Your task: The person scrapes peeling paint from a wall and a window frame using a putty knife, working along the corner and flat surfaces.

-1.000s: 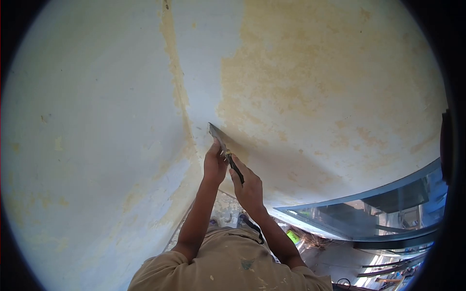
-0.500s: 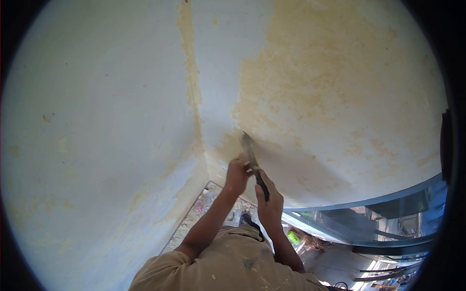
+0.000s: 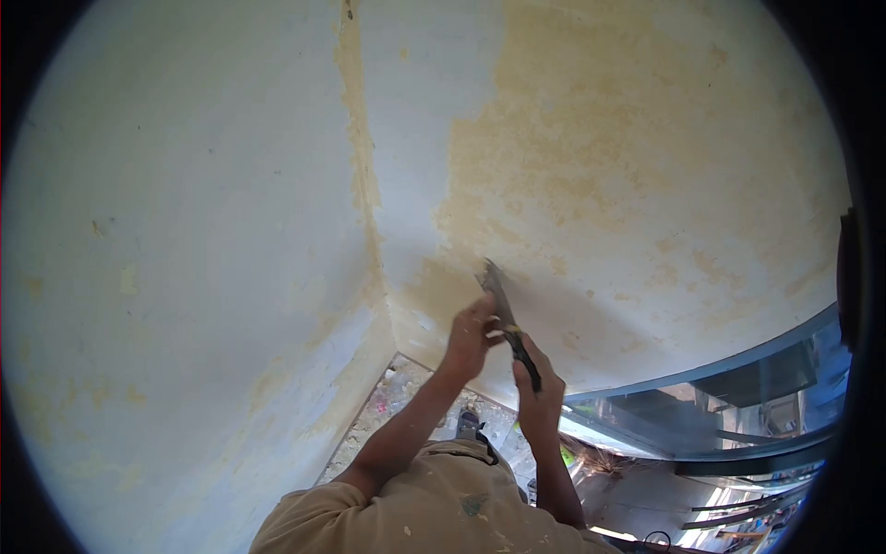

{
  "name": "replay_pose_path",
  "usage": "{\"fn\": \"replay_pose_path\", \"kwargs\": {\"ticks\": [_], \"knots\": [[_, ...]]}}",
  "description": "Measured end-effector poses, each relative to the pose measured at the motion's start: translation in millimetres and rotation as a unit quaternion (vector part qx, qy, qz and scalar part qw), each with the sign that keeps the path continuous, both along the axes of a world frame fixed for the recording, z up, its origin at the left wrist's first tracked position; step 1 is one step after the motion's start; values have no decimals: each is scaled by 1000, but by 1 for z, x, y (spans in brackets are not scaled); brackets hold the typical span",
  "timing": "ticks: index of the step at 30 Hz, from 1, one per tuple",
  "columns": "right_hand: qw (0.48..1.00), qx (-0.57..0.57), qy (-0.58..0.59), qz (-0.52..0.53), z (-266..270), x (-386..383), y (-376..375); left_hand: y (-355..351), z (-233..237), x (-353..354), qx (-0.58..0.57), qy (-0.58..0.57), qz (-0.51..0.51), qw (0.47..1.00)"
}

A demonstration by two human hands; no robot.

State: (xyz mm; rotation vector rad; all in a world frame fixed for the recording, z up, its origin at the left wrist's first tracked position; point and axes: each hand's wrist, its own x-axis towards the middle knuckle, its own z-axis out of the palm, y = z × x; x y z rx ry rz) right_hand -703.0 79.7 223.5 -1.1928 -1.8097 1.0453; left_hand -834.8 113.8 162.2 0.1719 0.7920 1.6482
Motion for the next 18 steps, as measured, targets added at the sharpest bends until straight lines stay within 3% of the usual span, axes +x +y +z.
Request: {"fn": "replay_pose_path", "kwargs": {"ticks": [3,5,10,11,14,18], "knots": [[987,142,-34,67,-1,-61,19,2,-8,-66,66,29,74,995],[989,119,-38,85,5,-62,18,-2,5,-75,60,37,58,996],[992,122,-20,22,-23,-3,6,-3,-22,-12,34,1,-50,998],[997,75,-17,-4,-27,18,-1,-2,-33,5,32,-10,-78,996],[998,21,-12,-53,-13,43,-10,-4,-10,29,23,25,-153,988],[994,100,-43,-2,7,-3,-1,-3,-7,-5,53,9,-26,998]]}}
